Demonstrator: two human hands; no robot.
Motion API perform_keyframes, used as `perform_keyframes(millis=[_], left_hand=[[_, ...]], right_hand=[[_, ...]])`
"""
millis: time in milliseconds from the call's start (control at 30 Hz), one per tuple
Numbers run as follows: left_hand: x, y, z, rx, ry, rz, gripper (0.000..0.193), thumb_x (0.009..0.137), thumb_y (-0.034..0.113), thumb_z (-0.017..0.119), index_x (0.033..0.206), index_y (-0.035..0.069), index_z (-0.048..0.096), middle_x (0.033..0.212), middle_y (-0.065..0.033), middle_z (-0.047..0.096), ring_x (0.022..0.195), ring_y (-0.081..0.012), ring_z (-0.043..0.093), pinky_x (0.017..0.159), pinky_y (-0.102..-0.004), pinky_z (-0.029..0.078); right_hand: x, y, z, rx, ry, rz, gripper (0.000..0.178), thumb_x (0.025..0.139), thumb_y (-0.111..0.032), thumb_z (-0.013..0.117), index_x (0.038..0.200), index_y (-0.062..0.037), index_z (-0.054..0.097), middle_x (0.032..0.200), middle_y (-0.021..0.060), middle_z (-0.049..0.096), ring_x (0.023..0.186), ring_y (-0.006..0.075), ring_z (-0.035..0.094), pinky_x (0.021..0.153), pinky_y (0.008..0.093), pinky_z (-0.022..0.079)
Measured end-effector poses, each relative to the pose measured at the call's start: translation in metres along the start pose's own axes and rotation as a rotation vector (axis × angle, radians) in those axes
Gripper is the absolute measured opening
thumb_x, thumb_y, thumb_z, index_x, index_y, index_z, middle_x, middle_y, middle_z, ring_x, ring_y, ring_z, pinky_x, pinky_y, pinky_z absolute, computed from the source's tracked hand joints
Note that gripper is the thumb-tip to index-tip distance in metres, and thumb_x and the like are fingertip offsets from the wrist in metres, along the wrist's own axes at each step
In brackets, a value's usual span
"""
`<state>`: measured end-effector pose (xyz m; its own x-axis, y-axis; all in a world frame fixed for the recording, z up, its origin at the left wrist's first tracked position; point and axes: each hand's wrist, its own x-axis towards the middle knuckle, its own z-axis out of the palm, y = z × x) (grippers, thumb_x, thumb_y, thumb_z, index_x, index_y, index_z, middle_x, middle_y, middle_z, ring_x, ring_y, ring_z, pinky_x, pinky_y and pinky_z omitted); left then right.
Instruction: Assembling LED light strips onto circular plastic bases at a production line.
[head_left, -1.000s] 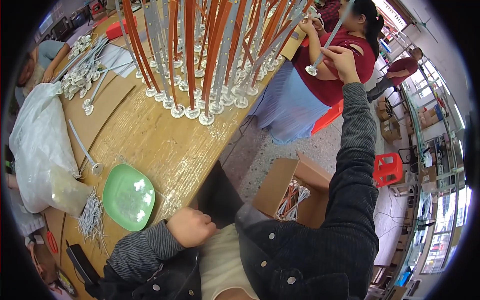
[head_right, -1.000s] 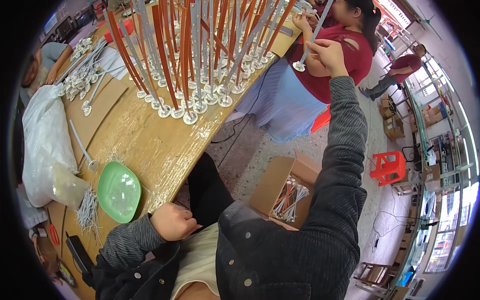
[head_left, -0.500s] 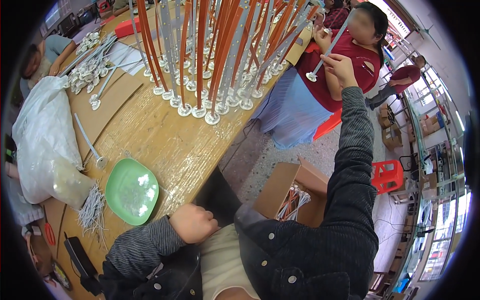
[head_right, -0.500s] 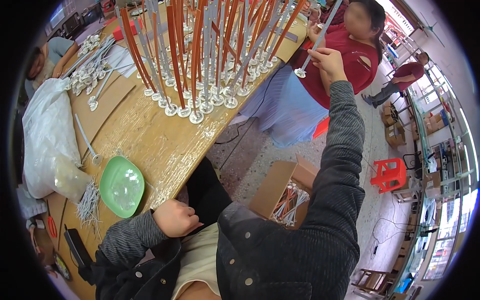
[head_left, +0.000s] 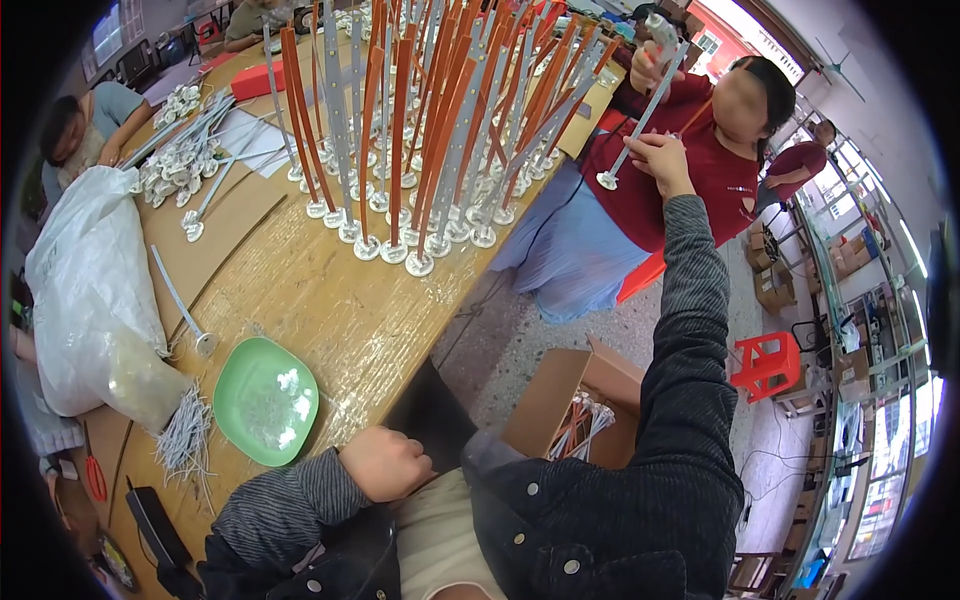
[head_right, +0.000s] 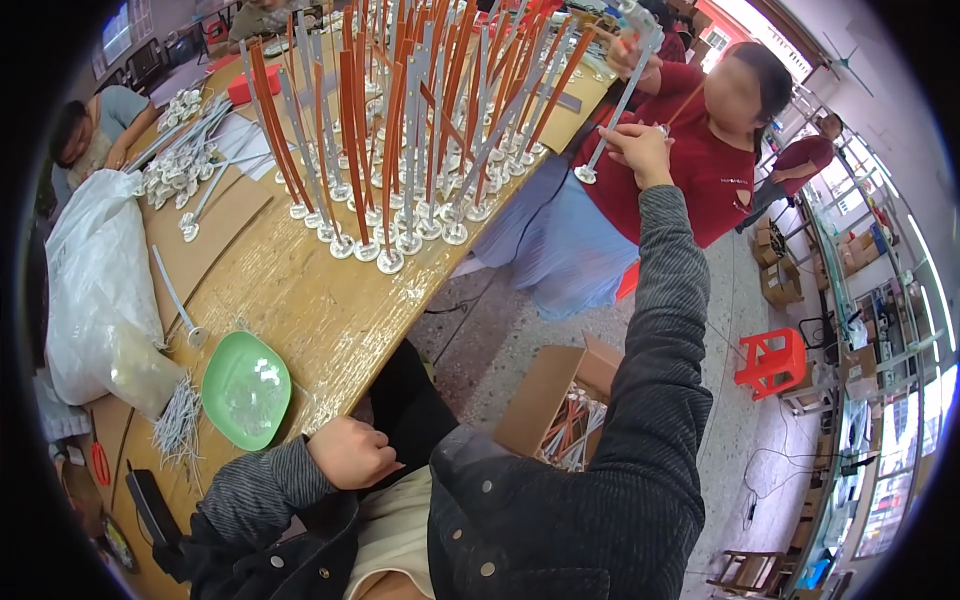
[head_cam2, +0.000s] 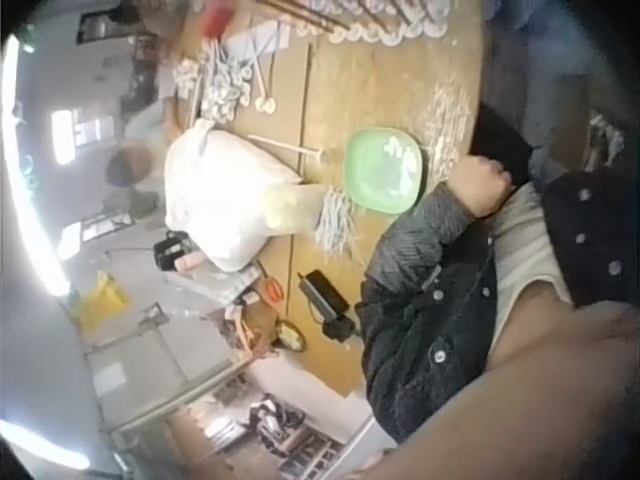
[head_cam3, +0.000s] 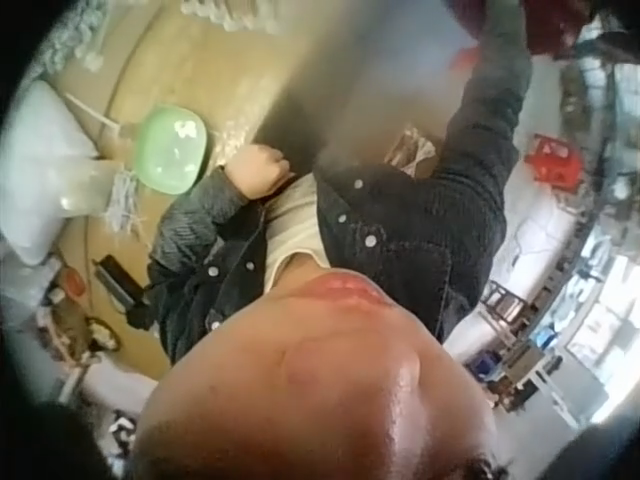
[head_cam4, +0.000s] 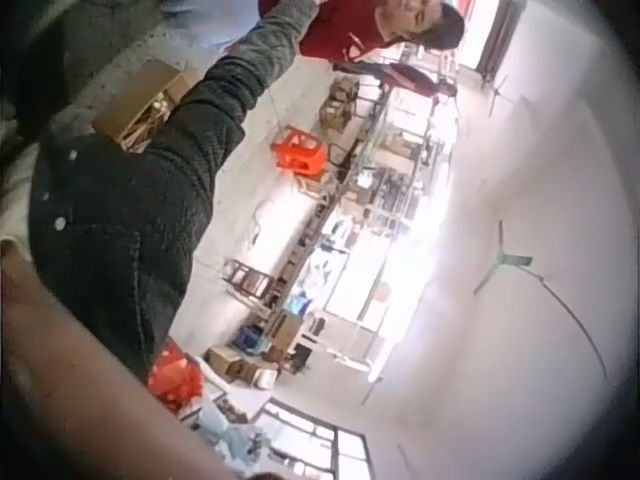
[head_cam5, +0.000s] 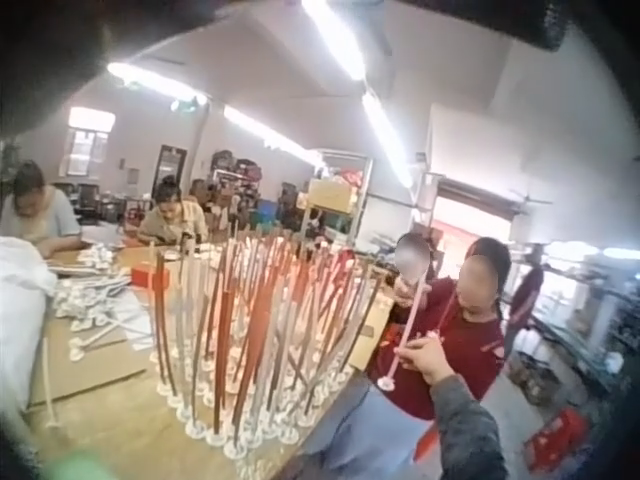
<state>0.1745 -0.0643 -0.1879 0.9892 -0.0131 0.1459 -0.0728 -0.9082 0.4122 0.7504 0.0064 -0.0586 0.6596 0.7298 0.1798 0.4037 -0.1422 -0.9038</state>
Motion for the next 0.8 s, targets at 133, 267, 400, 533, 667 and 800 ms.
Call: perform_keyframes(millis=[133,267,400,533,667,800], left_hand=[[0.002,-0.001,-0.002,0.007,0.011,-0.002,0.033,0.085,0.029,0.071,0.061,0.008,0.059,0.06,-0.0069,0.059,0.056,-0.0271,0.063,0.053,-0.0383,0.053],[0.002,-0.003,-0.003,0.008,0.012,0.004,0.033,0.085,0.029,0.071,0.061,0.008,0.059,0.06,-0.0069,0.059,0.056,-0.0272,0.063,0.053,-0.0383,0.053],[0.003,-0.003,-0.002,-0.009,0.013,0.017,0.034,0.085,0.029,0.07,0.061,0.008,0.059,0.06,-0.007,0.058,0.056,-0.0273,0.063,0.053,-0.0383,0.053],[-0.002,0.004,0.001,-0.003,0.002,-0.018,0.033,0.086,0.028,0.069,0.061,0.009,0.059,0.06,-0.007,0.058,0.056,-0.0272,0.063,0.053,-0.0382,0.053],[-0.003,0.004,0.003,-0.005,0.034,0.003,0.033,0.088,0.028,0.067,0.061,0.009,0.06,0.058,-0.0064,0.06,0.055,-0.0269,0.063,0.052,-0.0381,0.052],[-0.005,0.002,0.01,0.034,0.043,-0.025,0.037,0.092,0.031,0.063,0.061,0.01,0.061,0.056,-0.0058,0.061,0.053,-0.0271,0.064,0.049,-0.0384,0.052]], right_hand=[[0.005,-0.001,0.002,0.02,0.026,0.002,0.018,0.085,-0.016,0.08,0.094,-0.0017,0.074,0.082,0.0011,0.069,0.071,0.0088,0.065,0.063,0.0205,0.054],[0.012,0.002,0.001,0.063,0.065,-0.002,0.021,0.085,-0.016,0.081,0.097,-0.0006,0.073,0.082,0.0017,0.069,0.069,0.0089,0.064,0.062,0.0201,0.054],[0.012,-0.003,-0.001,0.134,0.261,-0.128,0.026,0.085,-0.02,0.081,0.098,0.0001,0.074,0.078,0.0019,0.069,0.068,0.0093,0.064,0.059,0.0196,0.049],[-0.026,-0.026,0.021,-0.213,0.701,-0.424,0.035,0.093,-0.036,0.071,0.09,-0.0008,0.074,0.071,0.0041,0.07,0.07,0.0089,0.067,0.056,0.0186,0.045],[-0.102,-0.021,0.04,0.186,0.416,-0.422,0.033,0.102,-0.028,0.06,0.08,-0.0037,0.064,0.065,-0.0017,0.057,0.058,0.0049,0.052,0.051,0.0202,0.038],[-0.185,-0.023,0.111,0.401,0.339,-0.47,0.022,0.103,-0.019,0.058,0.089,-0.0022,0.06,0.069,-0.0018,0.055,0.059,0.0039,0.05,0.053,0.0182,0.039]])
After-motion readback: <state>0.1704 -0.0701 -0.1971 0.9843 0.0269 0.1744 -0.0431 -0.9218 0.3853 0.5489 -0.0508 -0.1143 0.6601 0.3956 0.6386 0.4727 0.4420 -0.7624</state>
